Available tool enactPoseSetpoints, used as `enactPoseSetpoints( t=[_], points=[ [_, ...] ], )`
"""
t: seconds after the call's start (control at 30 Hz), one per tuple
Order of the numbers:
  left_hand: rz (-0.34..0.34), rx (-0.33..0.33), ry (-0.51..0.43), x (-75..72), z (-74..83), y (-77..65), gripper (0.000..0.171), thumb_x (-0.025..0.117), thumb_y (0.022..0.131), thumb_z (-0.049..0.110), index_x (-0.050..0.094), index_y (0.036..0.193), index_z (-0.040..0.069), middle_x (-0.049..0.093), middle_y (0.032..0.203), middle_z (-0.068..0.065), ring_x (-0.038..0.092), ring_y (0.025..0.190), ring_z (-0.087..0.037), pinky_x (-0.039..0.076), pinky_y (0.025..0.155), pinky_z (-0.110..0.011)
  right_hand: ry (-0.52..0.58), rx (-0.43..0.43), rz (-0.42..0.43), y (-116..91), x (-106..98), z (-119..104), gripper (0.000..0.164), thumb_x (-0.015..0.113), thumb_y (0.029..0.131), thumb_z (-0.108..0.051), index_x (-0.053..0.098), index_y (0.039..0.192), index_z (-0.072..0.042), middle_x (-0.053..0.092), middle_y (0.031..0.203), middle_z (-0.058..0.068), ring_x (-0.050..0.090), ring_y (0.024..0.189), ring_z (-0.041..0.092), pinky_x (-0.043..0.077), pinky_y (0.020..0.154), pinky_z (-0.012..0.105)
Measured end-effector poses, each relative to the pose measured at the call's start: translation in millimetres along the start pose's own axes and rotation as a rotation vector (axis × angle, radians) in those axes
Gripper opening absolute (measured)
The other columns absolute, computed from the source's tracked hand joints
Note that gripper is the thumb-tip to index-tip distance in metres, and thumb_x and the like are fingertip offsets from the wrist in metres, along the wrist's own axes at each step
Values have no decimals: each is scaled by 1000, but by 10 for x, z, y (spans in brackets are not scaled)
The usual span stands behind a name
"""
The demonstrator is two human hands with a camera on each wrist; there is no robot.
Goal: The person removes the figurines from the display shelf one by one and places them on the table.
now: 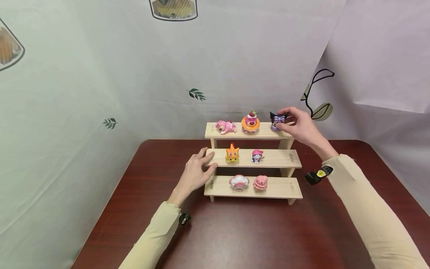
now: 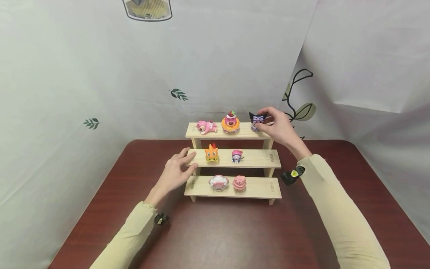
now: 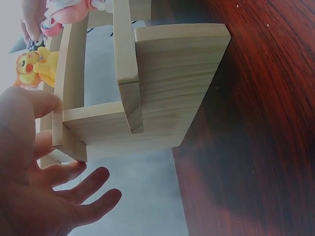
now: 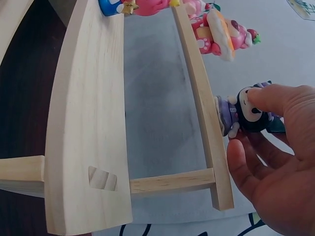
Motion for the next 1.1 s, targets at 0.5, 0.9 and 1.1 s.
enactPoseSetpoints(
  t=[0.5,0.9,1.1],
  points=[
    [-18,7,6,-10,22,1,44,70,92,25,68,129,1,54,138,-27,57,113,-49,44,92,-63,-17,-7,-18,7,6,-4,41,72,93,-13,58,128,2,61,116,20,59,97,28,46,69,17],
    [-22,14,25,-13,21,-2,44,70,93,25,68,129,0,54,137,-27,58,111,-49,44,91,-62,-30,-9,5,-28,18,-85,34,72,92,-7,61,123,1,63,109,17,61,89,26,51,68,20],
    [-18,19,29,-18,31,1,44,70,93,26,68,128,0,54,137,-27,58,110,-48,45,91,-61,-35,-34,20,-90,13,-180,33,73,91,-9,62,121,0,64,106,16,61,86,23,49,67,20]
  ],
)
Point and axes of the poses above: each hand's wrist, its own y-axis towards the middle knuckle, its own x-axis out of the palm, z = x × y, the point moved 8 cm from there along y, towards the middle knuckle
